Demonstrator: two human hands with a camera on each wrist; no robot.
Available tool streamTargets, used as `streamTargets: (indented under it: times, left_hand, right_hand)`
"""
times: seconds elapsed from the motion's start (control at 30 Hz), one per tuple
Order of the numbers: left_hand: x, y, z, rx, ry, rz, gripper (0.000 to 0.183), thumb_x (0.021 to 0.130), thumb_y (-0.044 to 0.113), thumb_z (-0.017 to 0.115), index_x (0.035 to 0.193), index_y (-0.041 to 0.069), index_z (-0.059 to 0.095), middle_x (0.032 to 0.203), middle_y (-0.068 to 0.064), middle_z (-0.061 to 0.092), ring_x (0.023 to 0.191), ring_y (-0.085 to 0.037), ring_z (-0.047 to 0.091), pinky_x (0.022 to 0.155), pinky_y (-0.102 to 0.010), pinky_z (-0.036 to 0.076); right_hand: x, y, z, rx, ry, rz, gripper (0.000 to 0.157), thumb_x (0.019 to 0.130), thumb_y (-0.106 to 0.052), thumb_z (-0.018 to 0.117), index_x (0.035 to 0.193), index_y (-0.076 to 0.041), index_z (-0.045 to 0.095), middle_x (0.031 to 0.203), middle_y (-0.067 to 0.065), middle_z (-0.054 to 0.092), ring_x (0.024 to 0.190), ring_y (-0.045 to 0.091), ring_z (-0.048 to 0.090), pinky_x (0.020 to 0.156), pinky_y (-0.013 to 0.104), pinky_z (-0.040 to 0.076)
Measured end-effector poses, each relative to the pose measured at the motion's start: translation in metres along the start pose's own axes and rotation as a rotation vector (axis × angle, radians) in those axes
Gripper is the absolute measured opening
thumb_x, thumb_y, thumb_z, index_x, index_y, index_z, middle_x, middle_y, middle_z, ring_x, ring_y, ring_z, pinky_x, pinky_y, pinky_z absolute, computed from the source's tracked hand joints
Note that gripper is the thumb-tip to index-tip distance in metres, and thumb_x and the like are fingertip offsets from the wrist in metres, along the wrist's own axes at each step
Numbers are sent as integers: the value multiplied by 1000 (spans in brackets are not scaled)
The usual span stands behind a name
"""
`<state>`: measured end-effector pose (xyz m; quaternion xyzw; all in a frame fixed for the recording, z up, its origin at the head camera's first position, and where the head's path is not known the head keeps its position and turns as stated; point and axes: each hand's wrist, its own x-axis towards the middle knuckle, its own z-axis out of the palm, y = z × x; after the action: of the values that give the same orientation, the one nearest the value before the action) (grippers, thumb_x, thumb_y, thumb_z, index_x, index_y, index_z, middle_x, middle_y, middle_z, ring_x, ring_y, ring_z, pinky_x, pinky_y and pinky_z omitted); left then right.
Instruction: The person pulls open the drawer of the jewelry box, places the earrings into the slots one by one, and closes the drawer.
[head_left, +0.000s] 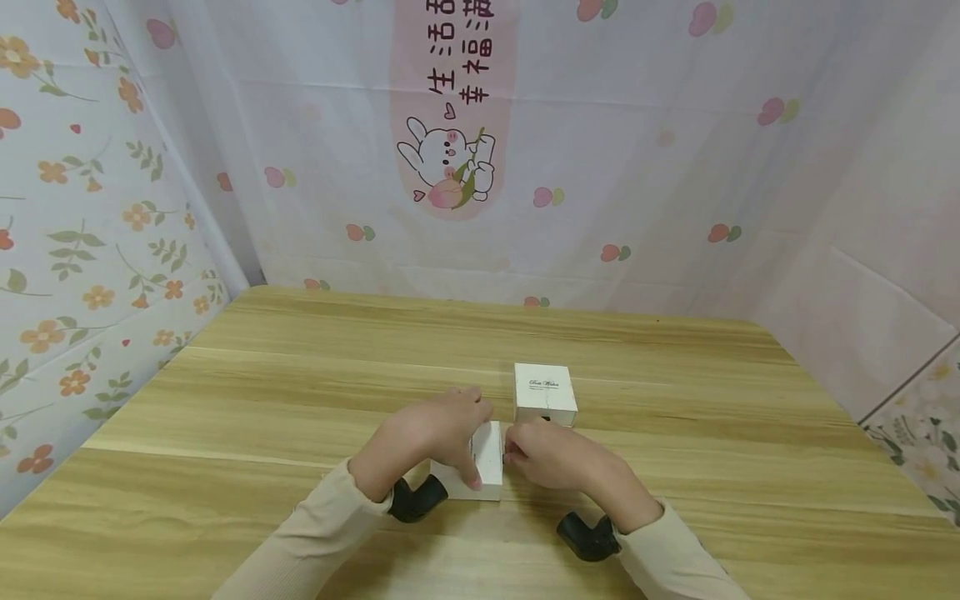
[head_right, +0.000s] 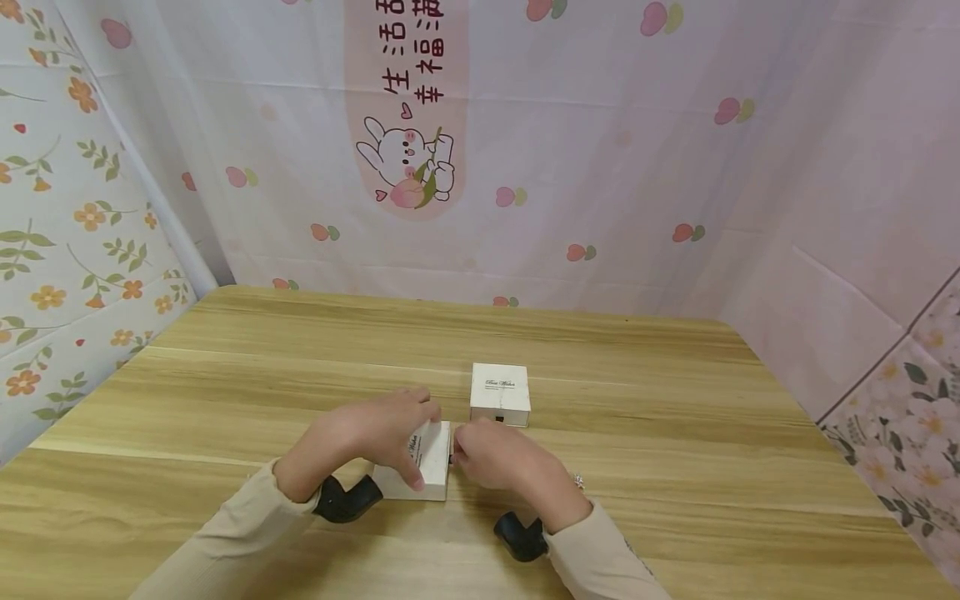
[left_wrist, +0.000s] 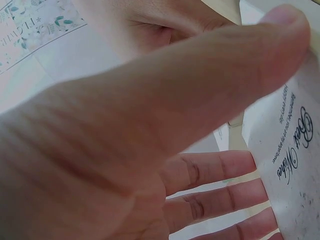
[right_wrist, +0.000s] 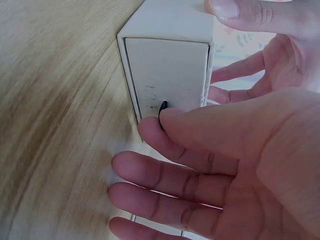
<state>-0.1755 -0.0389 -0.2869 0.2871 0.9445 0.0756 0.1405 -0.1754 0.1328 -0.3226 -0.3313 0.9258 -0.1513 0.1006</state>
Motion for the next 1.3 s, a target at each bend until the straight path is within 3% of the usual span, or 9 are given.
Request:
streamTargets:
  times: [0.63, 1.3]
  left_hand:
    - [0, 2, 0, -9, -6, -18, 62, 61, 29, 87, 110, 6, 56, 103, -3, 51, 92, -17, 47, 76, -28, 44]
    - [1, 2, 0, -15, -12, -25, 63, 62, 29, 87, 112, 7, 56, 104, -3, 50, 93, -17, 46, 77, -28, 44]
  right_hand:
    - [-1, -1, 0, 15, -17, 9, 16, 91, -7, 56, 75, -7, 57, 62, -5, 43, 55, 6, 38, 50, 20, 34]
    - [0, 2, -1, -34, -18, -39, 20, 90, -4, 52, 71, -8, 54, 62, -6, 42, 55, 5, 37, 50, 19, 33]
